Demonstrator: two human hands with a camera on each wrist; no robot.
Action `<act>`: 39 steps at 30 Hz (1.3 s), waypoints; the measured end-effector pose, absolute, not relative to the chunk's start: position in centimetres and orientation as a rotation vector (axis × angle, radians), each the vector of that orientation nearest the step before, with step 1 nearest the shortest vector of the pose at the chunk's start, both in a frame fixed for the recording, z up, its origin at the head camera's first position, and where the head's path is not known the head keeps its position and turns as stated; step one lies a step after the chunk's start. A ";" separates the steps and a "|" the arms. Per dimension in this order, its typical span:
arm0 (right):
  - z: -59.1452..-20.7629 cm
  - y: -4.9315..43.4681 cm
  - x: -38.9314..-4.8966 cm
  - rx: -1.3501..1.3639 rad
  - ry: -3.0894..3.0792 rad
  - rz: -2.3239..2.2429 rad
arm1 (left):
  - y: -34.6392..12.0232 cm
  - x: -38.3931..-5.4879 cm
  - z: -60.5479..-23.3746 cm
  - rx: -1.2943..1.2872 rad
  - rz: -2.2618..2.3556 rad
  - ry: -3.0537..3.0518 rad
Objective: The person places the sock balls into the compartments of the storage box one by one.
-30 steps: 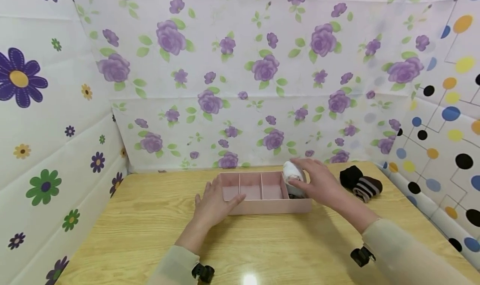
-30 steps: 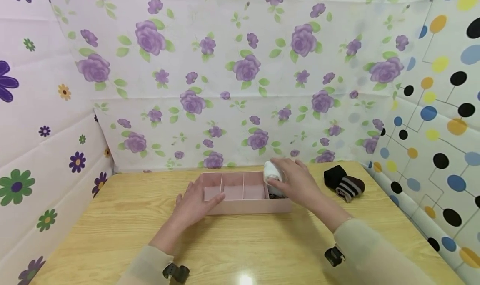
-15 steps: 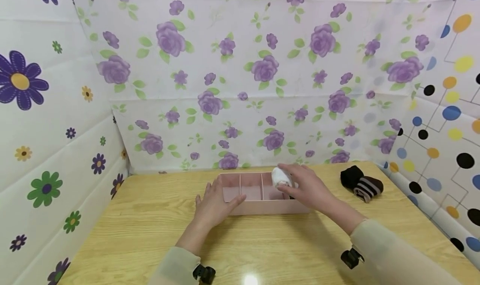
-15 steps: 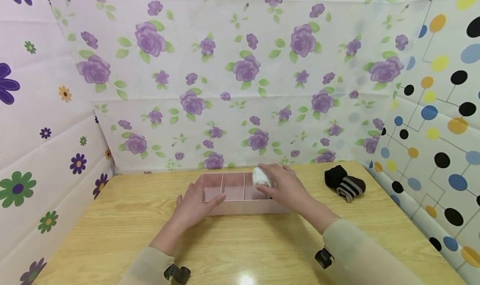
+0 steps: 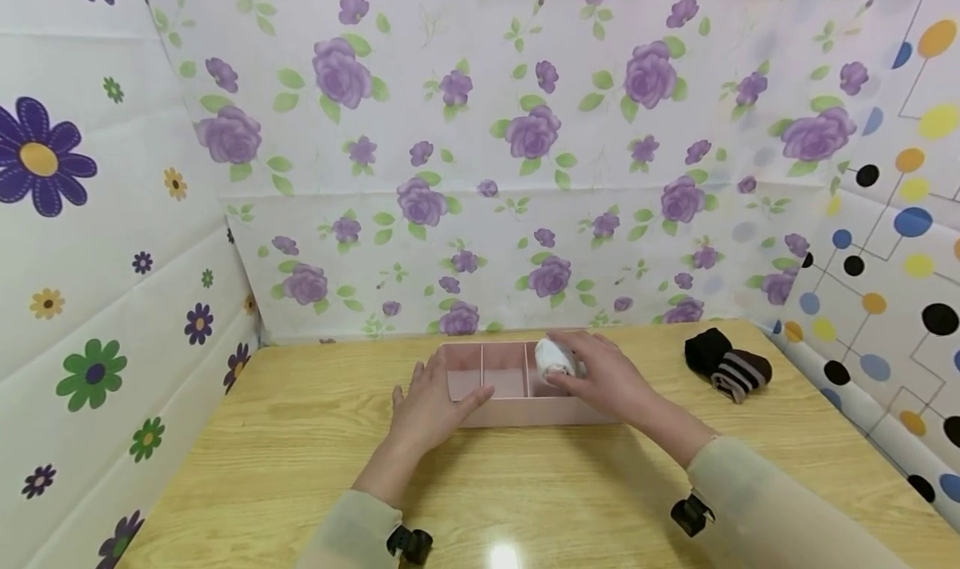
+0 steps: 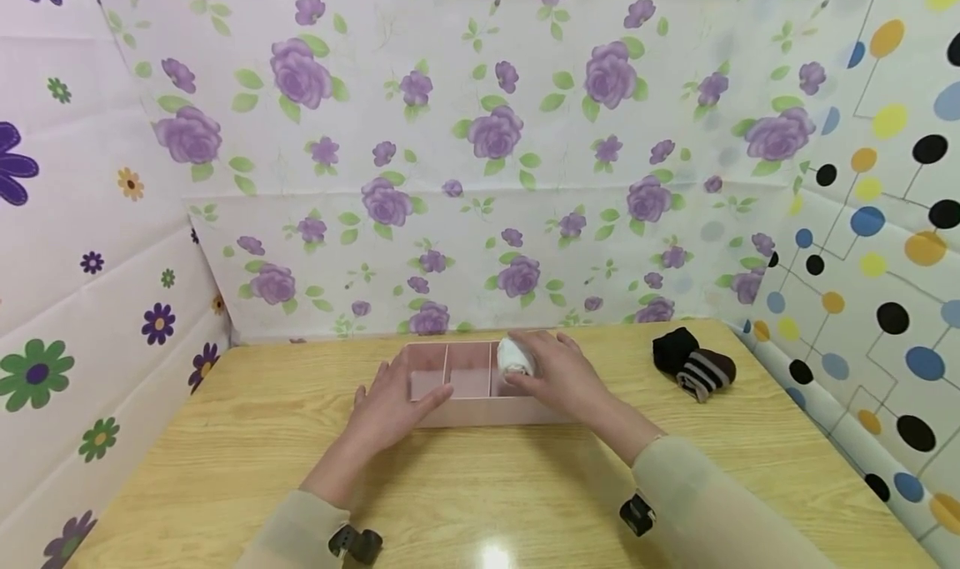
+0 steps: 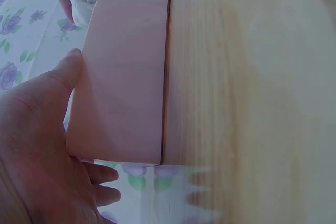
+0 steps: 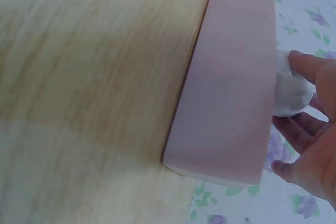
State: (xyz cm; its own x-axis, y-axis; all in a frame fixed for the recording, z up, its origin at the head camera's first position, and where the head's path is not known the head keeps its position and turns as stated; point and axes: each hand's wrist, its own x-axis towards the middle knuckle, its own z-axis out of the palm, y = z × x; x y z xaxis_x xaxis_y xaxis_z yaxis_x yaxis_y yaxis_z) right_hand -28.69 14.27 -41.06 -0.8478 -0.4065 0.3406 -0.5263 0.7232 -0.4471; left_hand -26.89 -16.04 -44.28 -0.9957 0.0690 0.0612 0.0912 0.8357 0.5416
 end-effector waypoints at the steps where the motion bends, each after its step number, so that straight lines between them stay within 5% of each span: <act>1: -41.2 14.2 -28.7 0.741 -2.714 0.798 | -16.0 -26.9 -44.3 -0.128 -0.876 -2.973; 39: -40.9 17.4 -29.2 0.728 -2.739 0.744 | -16.1 -26.8 -44.0 -0.142 -0.890 -2.989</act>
State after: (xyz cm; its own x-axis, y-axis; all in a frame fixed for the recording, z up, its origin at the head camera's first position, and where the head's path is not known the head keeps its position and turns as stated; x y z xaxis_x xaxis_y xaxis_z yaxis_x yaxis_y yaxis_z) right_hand -29.21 17.43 -40.86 -0.8556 -0.4058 0.3213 -0.5126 0.7504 -0.4173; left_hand -26.84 -16.09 -43.97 -0.9957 0.0813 0.0444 0.0923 0.8333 0.5451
